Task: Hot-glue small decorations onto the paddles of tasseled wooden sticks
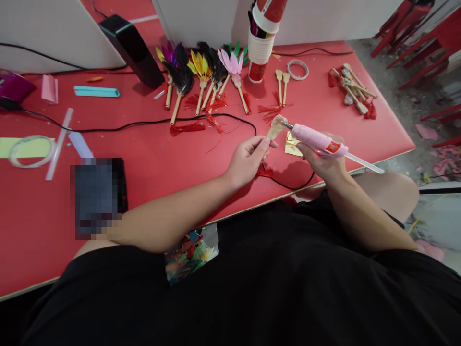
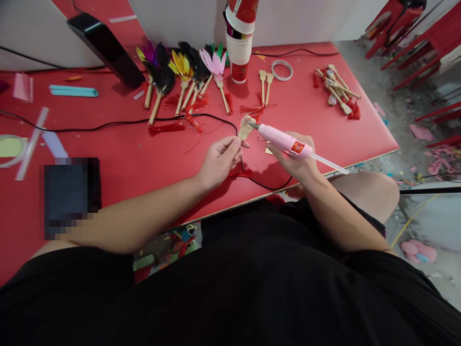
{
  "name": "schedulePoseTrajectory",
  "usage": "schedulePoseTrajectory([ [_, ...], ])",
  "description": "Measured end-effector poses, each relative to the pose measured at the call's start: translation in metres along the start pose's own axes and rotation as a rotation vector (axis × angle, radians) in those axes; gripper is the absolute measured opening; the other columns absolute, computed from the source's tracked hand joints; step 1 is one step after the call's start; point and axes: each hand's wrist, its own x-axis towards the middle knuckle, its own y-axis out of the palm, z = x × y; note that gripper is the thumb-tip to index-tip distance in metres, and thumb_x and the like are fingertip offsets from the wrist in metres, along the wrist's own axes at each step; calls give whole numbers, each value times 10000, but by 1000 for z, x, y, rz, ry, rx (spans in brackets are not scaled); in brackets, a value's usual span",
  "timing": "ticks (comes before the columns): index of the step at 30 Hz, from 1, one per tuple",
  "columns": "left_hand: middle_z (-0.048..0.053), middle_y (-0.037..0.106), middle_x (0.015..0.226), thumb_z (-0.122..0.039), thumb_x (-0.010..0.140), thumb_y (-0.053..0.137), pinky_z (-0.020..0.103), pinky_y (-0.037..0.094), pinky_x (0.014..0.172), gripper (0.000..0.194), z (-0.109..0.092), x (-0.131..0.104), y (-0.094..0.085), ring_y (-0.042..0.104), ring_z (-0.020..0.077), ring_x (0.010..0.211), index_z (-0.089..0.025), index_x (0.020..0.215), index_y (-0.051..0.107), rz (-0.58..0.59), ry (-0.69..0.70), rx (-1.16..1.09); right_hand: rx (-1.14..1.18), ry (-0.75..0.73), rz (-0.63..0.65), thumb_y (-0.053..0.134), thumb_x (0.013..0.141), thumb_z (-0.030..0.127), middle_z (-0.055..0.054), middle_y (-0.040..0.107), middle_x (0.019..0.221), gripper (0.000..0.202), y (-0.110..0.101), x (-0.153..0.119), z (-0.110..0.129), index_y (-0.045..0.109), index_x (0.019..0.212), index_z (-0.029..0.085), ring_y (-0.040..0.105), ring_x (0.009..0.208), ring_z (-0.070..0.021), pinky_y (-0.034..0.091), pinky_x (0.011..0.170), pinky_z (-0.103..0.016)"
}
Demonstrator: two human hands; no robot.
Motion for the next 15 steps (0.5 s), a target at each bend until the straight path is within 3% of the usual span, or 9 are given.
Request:
schedulePoseTrajectory([
  [5, -38, 463, 703, -565, 1194, 764, 286, 375, 644, 441, 7, 3, -4, 416, 131, 649, -230, 908, 784, 45, 131, 53, -43, -30, -36, 1029, 947, 782, -8, 551, 684, 701, 0, 0, -5, 588, 716, 288, 483, 630, -185, 545, 612, -405],
  [9, -29, 495, 709, -785, 1135, 742, 321, 390, 670, 589, 14, 7, -11, 459, 156, 681, -231, 947, 811, 54, 267, 173, -136, -53, -65, 1027, 936, 782, -1, 535, 671, 719, -3, 9, -16, 536, 719, 304, 526, 639, -212, 589, 611, -423],
  [11, -27, 513, 707, -835, 1132, 708, 335, 407, 679, 642, 16, 9, -15, 468, 161, 678, -225, 974, 832, 50, 330, 230, -200, -70, -68, 1043, 927, 720, -8, 564, 680, 672, -5, 15, -22, 548, 730, 311, 561, 651, -230, 607, 621, -436],
  [15, -29, 521, 698, -789, 1182, 653, 343, 414, 668, 624, 14, 10, -19, 457, 159, 649, -226, 999, 851, 41, 393, 310, -301, -102, -89, 986, 959, 531, -35, 645, 713, 493, -8, 23, -29, 585, 769, 316, 620, 693, -254, 610, 642, -432],
])
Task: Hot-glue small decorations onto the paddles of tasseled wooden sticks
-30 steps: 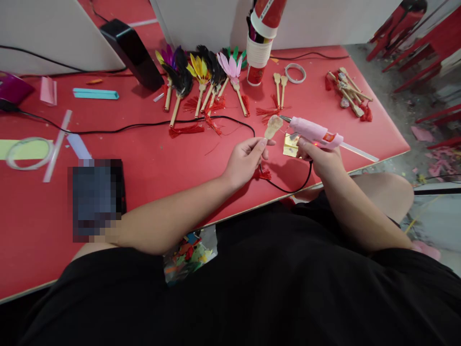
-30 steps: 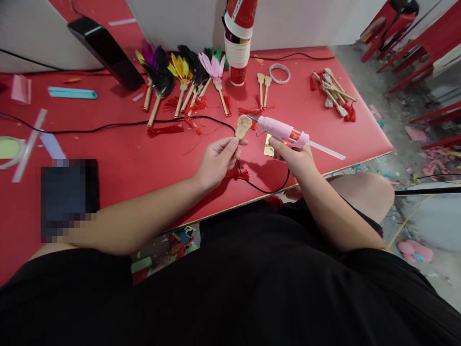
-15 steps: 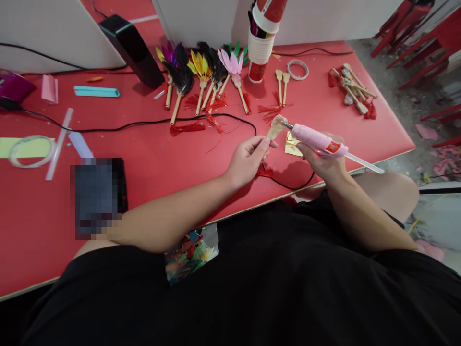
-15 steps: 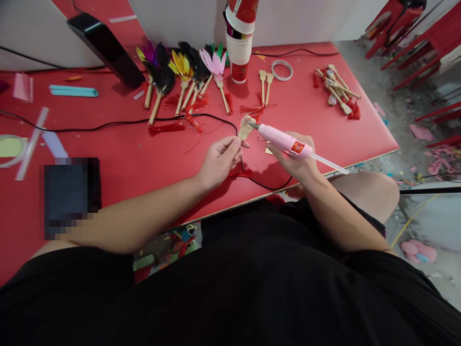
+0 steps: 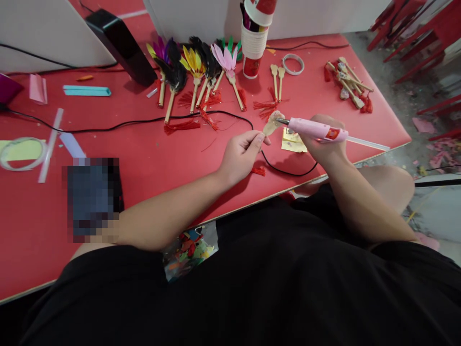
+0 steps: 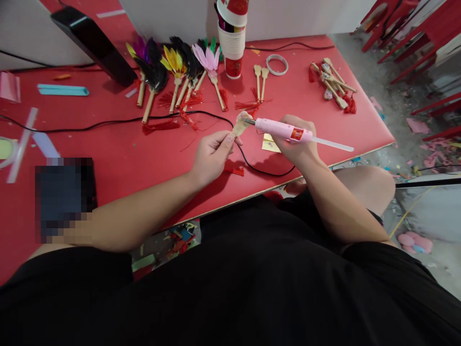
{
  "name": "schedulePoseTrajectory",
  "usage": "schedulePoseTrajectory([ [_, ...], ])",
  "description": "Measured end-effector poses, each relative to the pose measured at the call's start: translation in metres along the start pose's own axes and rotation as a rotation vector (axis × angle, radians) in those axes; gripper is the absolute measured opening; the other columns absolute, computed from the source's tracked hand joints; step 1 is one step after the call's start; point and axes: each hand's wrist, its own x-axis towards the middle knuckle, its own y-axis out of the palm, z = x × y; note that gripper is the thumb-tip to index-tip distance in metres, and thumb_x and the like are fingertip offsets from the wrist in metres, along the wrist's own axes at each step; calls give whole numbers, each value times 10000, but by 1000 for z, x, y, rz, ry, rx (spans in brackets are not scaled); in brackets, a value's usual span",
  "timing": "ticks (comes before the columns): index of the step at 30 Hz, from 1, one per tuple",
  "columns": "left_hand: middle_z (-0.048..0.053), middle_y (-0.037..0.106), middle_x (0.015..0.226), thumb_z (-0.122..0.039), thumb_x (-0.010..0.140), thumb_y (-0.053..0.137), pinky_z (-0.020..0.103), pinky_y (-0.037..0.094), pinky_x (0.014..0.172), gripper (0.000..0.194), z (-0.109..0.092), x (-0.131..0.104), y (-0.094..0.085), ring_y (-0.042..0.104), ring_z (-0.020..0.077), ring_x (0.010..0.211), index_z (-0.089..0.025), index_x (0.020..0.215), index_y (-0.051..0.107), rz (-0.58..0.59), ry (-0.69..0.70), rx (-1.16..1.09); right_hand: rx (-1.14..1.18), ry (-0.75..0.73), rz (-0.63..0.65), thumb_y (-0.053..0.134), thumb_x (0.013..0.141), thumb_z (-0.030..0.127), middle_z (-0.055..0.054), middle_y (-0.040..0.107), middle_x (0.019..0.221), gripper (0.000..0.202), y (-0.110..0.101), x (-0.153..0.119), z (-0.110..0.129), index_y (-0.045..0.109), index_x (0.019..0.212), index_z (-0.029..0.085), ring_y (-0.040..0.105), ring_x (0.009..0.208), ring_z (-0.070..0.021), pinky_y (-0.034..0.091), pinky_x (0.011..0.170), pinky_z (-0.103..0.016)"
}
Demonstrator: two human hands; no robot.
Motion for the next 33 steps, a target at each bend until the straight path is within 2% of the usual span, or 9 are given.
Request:
schedulePoseTrajectory([
  [4, -23, 543, 707, -720, 1212, 637, 340, 433, 670, 577, -2, 1, -3, 483, 159, 648, -225, 1001, 845, 15, 26, 48, -42, -49, -34, 883, 921, 475, -44, 681, 721, 341, -2, 2, 0, 607, 798, 316, 610, 677, -257, 571, 617, -426],
  [8, -24, 562, 714, -636, 1229, 633, 334, 455, 688, 520, -4, 1, -5, 499, 153, 651, -218, 1002, 845, 49, 52, 69, -30, -105, -71, 865, 900, 503, -29, 668, 708, 335, -6, 3, -2, 610, 790, 314, 584, 632, -249, 543, 602, -432],
  [11, -24, 577, 715, -573, 1238, 621, 339, 465, 706, 482, -5, 2, -7, 498, 152, 650, -214, 1010, 847, 74, 73, 103, -10, -136, -74, 890, 884, 464, -17, 653, 697, 324, -9, 4, -5, 623, 782, 310, 584, 610, -239, 536, 596, -429],
  [16, -18, 600, 716, -516, 1245, 594, 348, 432, 690, 465, -10, 4, -12, 496, 153, 638, -212, 994, 842, 99, 112, 186, -30, -94, 11, 944, 864, 340, -20, 691, 720, 307, -17, 8, -9, 646, 800, 305, 619, 632, -238, 538, 604, -416],
  [24, -22, 579, 652, -423, 1196, 613, 350, 395, 666, 391, -21, 13, -23, 499, 160, 612, -203, 999, 869, 164, 137, 373, -70, -80, 169, 941, 851, 311, -15, 704, 717, 309, -34, 23, -13, 639, 786, 307, 628, 625, -241, 566, 644, -427],
  [27, -29, 556, 631, -384, 1180, 611, 346, 382, 653, 373, -20, 15, -24, 484, 154, 593, -196, 1004, 882, 199, 150, 395, -65, -80, 188, 958, 864, 361, -21, 695, 707, 325, -38, 24, -13, 651, 770, 307, 618, 622, -240, 541, 648, -426],
  [33, -24, 570, 627, -379, 1179, 610, 335, 374, 625, 383, -19, 19, -28, 484, 148, 569, -197, 997, 893, 237, 177, 452, -32, -64, 217, 923, 947, 620, -43, 698, 690, 461, -42, 25, 1, 642, 741, 318, 546, 611, -227, 483, 655, -443],
])
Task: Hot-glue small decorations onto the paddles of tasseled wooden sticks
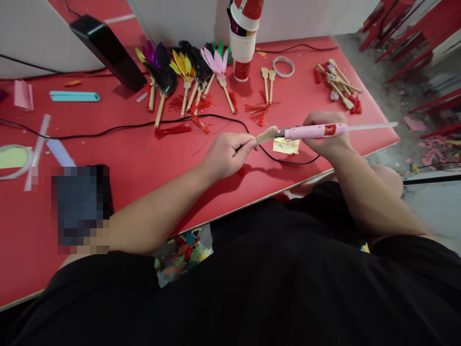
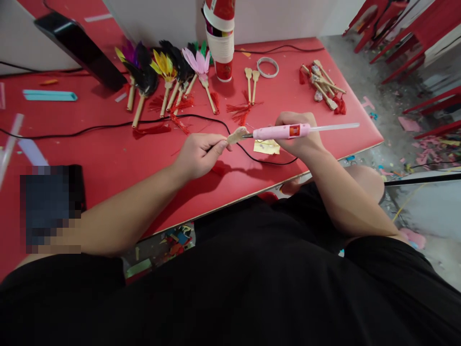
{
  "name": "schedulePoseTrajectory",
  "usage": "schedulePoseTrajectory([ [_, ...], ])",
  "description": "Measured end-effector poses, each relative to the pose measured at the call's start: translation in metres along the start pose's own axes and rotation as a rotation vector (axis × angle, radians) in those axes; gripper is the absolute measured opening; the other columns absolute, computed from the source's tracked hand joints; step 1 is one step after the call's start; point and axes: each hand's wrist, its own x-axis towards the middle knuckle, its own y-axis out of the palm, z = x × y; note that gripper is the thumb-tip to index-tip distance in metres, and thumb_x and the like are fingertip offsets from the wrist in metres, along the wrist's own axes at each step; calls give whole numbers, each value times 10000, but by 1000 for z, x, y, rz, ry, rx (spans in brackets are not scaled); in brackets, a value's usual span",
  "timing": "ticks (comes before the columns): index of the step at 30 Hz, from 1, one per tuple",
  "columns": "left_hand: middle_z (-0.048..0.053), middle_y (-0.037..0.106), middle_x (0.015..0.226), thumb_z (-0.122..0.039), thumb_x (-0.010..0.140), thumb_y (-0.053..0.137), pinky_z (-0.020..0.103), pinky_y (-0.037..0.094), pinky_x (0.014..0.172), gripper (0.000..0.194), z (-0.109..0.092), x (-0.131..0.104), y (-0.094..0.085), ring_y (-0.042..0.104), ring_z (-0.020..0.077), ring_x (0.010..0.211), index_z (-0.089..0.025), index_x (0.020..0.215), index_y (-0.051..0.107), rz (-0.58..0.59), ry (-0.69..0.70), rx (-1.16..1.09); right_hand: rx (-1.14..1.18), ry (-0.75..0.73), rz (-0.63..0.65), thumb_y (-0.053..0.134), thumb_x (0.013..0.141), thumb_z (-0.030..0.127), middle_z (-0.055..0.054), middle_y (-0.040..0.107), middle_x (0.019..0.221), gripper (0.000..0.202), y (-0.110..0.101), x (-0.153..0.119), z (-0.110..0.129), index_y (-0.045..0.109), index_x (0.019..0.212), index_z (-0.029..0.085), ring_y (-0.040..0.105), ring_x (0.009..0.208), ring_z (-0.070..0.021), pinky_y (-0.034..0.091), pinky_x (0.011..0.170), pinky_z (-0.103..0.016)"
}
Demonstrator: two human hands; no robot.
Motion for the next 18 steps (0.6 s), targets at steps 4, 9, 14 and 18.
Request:
schedulePoseTrajectory([
  [4, -6, 644, 649, -389, 1186, 604, 329, 415, 636, 387, 2, 3, -5, 557, 159, 590, -199, 1013, 893, 18, -3, 48, 2, 14, 30, 924, 942, 750, -40, 699, 709, 541, 0, 5, 1, 640, 769, 323, 556, 651, -241, 506, 690, -449],
  [9, 35, 840, 793, -393, 1156, 623, 318, 514, 693, 353, -10, -7, 7, 739, 185, 693, -239, 966, 878, 265, 179, -11, -132, -32, -50, 940, 922, 655, -1, 561, 631, 518, 3, 22, -31, 573, 755, 330, 474, 662, -225, 513, 675, -440],
  [14, 27, 772, 739, -430, 1217, 583, 336, 479, 657, 410, -9, -11, 16, 692, 177, 640, -220, 1048, 892, 52, -22, -57, 12, 42, -336, 914, 954, 762, -39, 662, 736, 542, -12, 20, -48, 618, 810, 331, 575, 714, -249, 549, 679, -462],
  [18, -29, 581, 625, -452, 1222, 604, 345, 394, 605, 402, 4, -3, 13, 522, 158, 561, -215, 1081, 897, -100, -180, -114, 60, 10, -277, 919, 953, 734, -57, 659, 739, 506, -17, 5, -19, 663, 821, 318, 634, 705, -279, 569, 703, -496],
])
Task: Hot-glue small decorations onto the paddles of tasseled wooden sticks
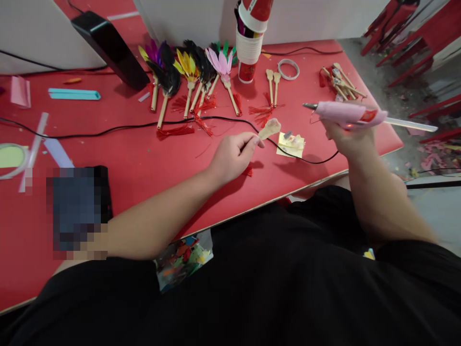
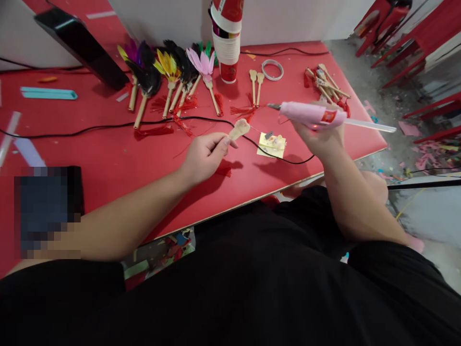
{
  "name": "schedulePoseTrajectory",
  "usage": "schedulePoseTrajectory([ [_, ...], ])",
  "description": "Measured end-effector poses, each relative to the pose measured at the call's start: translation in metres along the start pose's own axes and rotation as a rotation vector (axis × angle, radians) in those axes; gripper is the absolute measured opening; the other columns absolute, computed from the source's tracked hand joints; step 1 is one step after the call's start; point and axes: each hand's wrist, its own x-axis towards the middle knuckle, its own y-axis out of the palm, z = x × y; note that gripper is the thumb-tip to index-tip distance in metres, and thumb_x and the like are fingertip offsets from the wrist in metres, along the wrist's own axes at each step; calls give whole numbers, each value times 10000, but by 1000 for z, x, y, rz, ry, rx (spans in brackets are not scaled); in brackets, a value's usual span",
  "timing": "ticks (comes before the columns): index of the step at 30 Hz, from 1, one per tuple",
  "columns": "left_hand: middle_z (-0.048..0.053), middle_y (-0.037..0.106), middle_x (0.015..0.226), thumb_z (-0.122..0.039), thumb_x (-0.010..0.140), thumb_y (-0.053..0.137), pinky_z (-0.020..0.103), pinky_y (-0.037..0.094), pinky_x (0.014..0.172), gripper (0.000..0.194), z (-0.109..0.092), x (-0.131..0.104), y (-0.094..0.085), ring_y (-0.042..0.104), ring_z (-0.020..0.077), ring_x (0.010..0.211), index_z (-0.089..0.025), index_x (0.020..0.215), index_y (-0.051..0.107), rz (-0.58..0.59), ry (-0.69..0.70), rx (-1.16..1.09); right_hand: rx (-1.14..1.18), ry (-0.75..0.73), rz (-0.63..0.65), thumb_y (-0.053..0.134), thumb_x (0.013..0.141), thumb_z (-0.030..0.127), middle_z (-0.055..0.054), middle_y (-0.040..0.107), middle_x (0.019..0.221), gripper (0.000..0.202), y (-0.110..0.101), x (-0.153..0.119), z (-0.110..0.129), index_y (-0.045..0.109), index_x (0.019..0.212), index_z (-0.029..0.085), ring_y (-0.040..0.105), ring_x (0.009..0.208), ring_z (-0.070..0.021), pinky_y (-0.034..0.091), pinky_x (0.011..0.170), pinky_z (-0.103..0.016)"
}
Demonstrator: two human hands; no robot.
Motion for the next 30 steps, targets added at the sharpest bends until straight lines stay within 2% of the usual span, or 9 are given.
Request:
schedulePoseTrajectory([
  [3, -29, 577, 645, -463, 1218, 618, 333, 384, 592, 395, 0, 0, 2, 508, 152, 574, -216, 1079, 893, 3, -36, -60, -31, -72, 118, 895, 966, 606, -30, 618, 689, 461, 7, -7, 25, 613, 740, 321, 585, 637, -261, 490, 607, -450],
  [6, -29, 561, 649, -474, 1220, 620, 329, 380, 577, 397, -3, -5, 5, 495, 151, 573, -214, 1094, 893, -11, -58, -84, -23, -91, 173, 885, 919, 501, -7, 594, 643, 430, 15, -10, 33, 559, 707, 318, 534, 580, -234, 438, 569, -422],
  [8, -28, 566, 657, -465, 1220, 620, 330, 387, 584, 388, -5, -6, 5, 503, 150, 580, -215, 1102, 893, -23, -62, -72, -38, -81, 197, 892, 902, 503, -1, 576, 622, 455, 19, -11, 31, 532, 696, 316, 508, 565, -220, 442, 570, -415],
  [11, -32, 573, 651, -466, 1219, 626, 332, 375, 578, 384, -6, -6, 5, 494, 146, 565, -219, 1086, 888, -29, -53, -65, -66, -52, 224, 888, 910, 518, 1, 579, 623, 423, 22, -13, 23, 572, 714, 316, 514, 574, -223, 447, 582, -411],
  [19, -28, 583, 629, -467, 1227, 595, 346, 396, 636, 436, -7, -6, 1, 506, 154, 579, -225, 984, 865, 3, 14, 3, -96, -50, 178, 853, 825, 416, -24, 703, 667, 237, 23, -14, 14, 648, 740, 334, 564, 592, -243, 492, 603, -446],
  [22, -10, 622, 652, -463, 1226, 593, 355, 403, 642, 434, -5, -5, -2, 522, 168, 595, -226, 981, 860, 33, 25, 17, -101, -48, 196, 877, 852, 431, -41, 733, 692, 265, 18, -12, 19, 653, 743, 342, 571, 600, -251, 519, 634, -480],
  [26, 0, 645, 672, -450, 1221, 584, 352, 416, 646, 433, -5, -1, -6, 536, 166, 602, -218, 977, 856, 78, 42, 23, -99, 35, 230, 936, 923, 548, -60, 763, 754, 339, 11, -12, 27, 681, 789, 369, 676, 716, -319, 603, 723, -560],
  [30, -10, 625, 669, -405, 1201, 591, 335, 397, 639, 405, -8, 2, -9, 518, 149, 592, -212, 956, 849, 90, 75, 36, -98, 97, 256, 964, 903, 657, -71, 765, 756, 392, 9, -11, 28, 702, 802, 383, 727, 839, -368, 641, 798, -608],
])
